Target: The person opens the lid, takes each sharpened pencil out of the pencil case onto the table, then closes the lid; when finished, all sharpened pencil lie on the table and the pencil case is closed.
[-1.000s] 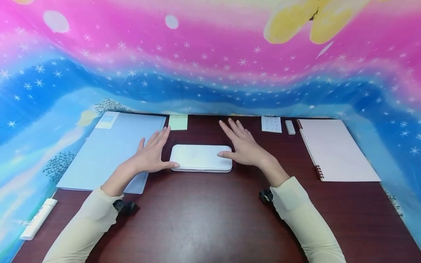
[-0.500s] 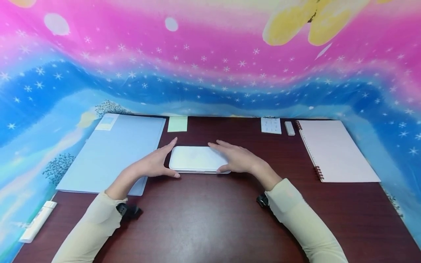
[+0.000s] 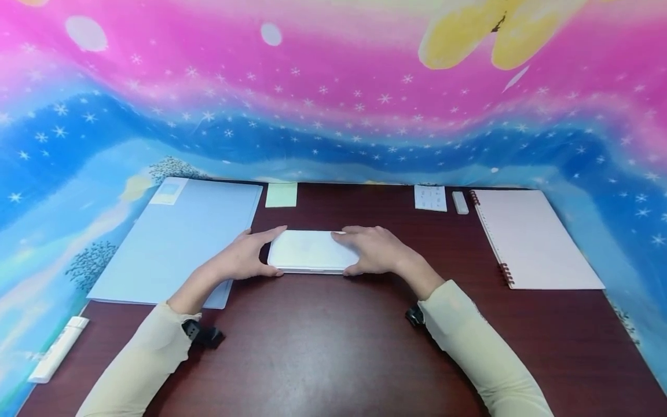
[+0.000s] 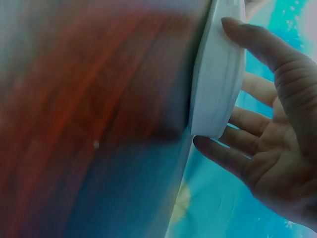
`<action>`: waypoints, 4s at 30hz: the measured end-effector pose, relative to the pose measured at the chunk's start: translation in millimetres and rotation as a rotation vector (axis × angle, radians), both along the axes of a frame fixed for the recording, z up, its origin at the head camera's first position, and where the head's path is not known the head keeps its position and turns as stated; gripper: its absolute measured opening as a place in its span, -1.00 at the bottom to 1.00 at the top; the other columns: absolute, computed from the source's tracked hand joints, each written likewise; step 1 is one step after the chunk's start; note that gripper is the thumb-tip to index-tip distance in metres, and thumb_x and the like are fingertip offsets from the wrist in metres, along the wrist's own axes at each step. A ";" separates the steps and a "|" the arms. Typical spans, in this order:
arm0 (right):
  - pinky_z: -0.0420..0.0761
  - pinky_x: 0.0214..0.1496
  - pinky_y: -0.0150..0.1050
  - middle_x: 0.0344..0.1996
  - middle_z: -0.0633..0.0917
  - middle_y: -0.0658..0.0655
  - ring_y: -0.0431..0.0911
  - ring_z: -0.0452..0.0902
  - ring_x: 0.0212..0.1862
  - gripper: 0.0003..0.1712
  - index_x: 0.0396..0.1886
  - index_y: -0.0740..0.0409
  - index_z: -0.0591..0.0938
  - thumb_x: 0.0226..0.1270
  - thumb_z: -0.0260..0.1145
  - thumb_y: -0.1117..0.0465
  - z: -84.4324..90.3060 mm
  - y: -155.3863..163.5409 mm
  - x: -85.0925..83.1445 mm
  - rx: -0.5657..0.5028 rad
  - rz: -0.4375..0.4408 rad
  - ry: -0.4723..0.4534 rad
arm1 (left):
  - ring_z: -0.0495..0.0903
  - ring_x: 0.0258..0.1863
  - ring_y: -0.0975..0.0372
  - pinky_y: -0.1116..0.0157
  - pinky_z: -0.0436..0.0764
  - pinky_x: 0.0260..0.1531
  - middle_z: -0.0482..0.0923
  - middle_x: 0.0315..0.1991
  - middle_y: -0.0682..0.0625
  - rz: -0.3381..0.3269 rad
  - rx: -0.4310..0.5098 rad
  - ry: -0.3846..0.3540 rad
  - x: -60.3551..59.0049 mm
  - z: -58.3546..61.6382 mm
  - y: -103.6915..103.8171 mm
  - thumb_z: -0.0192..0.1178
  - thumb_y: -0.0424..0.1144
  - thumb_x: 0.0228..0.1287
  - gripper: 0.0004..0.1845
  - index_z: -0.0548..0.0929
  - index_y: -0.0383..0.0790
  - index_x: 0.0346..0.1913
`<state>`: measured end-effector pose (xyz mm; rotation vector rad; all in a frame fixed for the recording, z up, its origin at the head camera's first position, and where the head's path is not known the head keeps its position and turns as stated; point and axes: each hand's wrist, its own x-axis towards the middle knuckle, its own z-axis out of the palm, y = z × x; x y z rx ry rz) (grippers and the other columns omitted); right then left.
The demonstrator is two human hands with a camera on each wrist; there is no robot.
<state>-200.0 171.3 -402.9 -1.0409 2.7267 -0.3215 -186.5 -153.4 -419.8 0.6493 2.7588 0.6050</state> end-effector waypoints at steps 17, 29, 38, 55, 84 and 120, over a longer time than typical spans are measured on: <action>0.55 0.37 0.06 0.36 0.59 0.03 -0.02 0.52 0.37 -0.20 0.44 -0.19 0.51 0.18 0.48 -0.18 3.6 8.6 -13.4 -0.096 0.034 -0.090 | 0.42 0.45 0.03 -0.26 0.03 0.54 0.40 0.48 -0.06 -0.028 -0.021 0.069 -3.7 -8.9 -6.5 0.50 0.16 0.06 0.10 0.16 0.01 0.62; 0.66 0.04 -0.05 0.16 0.72 0.08 -0.12 0.62 -0.12 -0.48 0.39 -0.15 0.57 0.57 0.11 -0.17 19.1 22.0 -49.9 -0.294 -0.122 -0.262 | 0.46 0.42 -0.02 -0.14 -0.05 0.60 0.37 0.50 -0.03 0.029 0.086 -0.009 -9.3 -12.0 -5.4 0.54 0.15 0.03 0.36 -0.22 -0.13 0.66; 0.68 -0.34 0.00 0.56 0.22 0.35 0.23 0.65 0.11 -0.16 0.67 -0.27 0.01 0.56 0.19 0.05 21.1 4.3 -46.4 -0.130 -0.221 0.254 | 0.38 0.48 0.04 -0.09 -0.09 0.63 0.27 0.56 0.01 0.057 0.046 -0.051 -7.1 -9.8 -6.4 0.49 0.16 0.09 0.40 -0.37 -0.21 0.64; 0.38 0.52 0.13 0.59 0.23 0.18 0.09 0.15 0.60 -0.36 0.57 -0.10 0.33 0.56 0.19 0.08 13.8 -3.4 -9.3 -0.172 -0.022 0.279 | 0.33 0.50 -0.03 -0.12 -0.11 0.62 0.26 0.56 0.04 0.061 0.065 -0.062 -4.4 -9.5 -4.0 0.49 0.16 0.09 0.35 -0.29 -0.11 0.66; 0.13 0.62 0.20 0.61 0.19 0.11 0.09 0.02 0.64 -0.24 0.59 -0.20 0.29 0.49 0.16 -0.27 1.8 -1.3 -48.1 -0.157 -0.026 -0.177 | 0.25 0.56 0.03 -0.16 -0.04 0.60 0.21 0.58 -0.12 0.015 -0.026 -0.049 -1.8 -3.9 -0.1 0.45 0.14 0.16 0.06 0.13 -0.09 0.62; 0.57 -0.13 -0.19 -0.15 0.80 -0.02 -0.13 0.58 -0.23 -0.81 -0.11 -0.08 0.85 0.32 0.46 0.19 8.2 -1.2 -22.4 -0.141 -0.119 -0.010 | 0.25 0.56 0.03 -0.15 -0.09 0.61 0.22 0.58 -0.12 0.036 0.008 -0.069 -2.4 -3.9 -1.7 0.48 0.09 0.14 0.07 0.14 -0.08 0.62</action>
